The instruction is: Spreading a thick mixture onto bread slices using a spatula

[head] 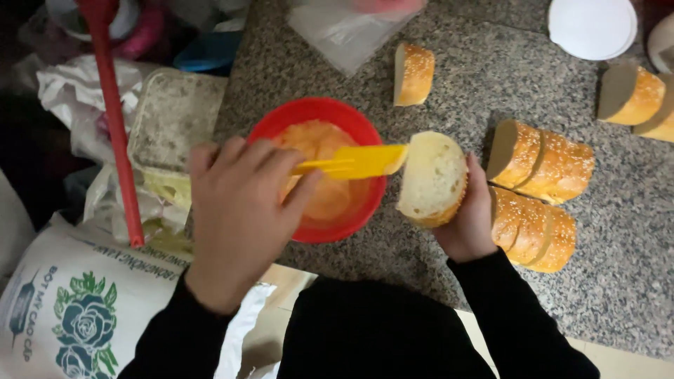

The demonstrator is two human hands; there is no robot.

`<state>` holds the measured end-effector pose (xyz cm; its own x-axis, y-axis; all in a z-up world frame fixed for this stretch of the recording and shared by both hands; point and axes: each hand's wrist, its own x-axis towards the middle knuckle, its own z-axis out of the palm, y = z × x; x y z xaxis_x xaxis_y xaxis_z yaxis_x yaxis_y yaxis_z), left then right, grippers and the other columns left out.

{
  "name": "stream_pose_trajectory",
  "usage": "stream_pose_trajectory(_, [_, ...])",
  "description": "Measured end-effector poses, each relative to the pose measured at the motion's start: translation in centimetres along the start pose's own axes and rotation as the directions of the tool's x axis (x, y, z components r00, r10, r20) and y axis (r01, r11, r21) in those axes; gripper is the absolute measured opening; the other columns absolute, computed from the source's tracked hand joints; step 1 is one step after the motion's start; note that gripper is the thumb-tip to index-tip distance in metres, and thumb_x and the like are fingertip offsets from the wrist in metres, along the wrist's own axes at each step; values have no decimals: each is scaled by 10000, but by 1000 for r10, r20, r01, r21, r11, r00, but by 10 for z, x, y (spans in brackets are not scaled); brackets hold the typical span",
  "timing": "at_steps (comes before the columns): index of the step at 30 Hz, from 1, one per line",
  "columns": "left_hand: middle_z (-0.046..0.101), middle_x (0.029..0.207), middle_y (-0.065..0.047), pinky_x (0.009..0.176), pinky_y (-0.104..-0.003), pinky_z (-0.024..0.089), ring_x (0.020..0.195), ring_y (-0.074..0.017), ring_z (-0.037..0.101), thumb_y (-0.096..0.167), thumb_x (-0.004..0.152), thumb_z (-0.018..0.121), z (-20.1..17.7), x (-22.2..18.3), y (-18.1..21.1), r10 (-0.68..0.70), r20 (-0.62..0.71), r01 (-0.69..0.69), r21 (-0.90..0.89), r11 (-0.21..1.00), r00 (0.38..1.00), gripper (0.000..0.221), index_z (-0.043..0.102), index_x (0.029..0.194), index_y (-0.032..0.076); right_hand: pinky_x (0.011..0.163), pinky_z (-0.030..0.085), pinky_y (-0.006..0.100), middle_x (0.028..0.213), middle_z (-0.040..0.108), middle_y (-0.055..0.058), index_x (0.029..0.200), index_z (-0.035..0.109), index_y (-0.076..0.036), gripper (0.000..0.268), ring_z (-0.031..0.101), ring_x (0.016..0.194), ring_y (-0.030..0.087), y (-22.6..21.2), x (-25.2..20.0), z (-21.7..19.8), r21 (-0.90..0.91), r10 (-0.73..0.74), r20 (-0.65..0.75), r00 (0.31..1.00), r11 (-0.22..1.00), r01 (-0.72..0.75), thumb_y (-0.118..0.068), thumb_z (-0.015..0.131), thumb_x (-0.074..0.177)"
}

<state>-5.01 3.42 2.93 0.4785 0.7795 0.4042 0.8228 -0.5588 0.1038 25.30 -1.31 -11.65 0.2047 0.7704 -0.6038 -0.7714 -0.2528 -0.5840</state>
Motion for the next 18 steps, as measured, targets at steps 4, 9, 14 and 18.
stream_pose_trajectory(4, [684,998,-1,913,-426,352,910,-249,547,123,1157,832,-7,9,28,239,-264,-204,153,967,935,173,741,1011,140,1094,593,525,1422,776,130,1539,683,-148,681,744,1259,324,2,1,12,73,0,3,1000,997,0,-616,483,1086])
stream_pose_trajectory(9, [754,1192,-4,825,-373,403,1037,-217,684,227,1201,659,5,-12,41,433,-117,-365,373,853,894,144,794,1202,176,1001,594,527,1365,782,130,1503,703,-189,661,747,1203,349,-6,-9,24,68,64,17,998,996,-65,-640,460,1086])
stream_pose_trajectory(14, [781,1179,16,761,-366,376,1022,-211,693,207,1183,668,-12,-17,10,530,-112,-462,364,809,840,140,802,1214,182,773,608,443,1075,818,31,1313,793,-209,520,771,925,256,-19,-1,2,97,117,55,992,988,-122,-602,555,1069])
stream_pose_trajectory(18, [704,935,1,971,-457,335,905,-261,573,378,1160,869,-22,7,3,339,-170,-345,-8,939,925,294,771,1012,143,582,629,561,1126,802,124,1416,770,-178,650,768,880,343,-21,-11,9,-57,236,110,966,971,-231,-649,539,1033])
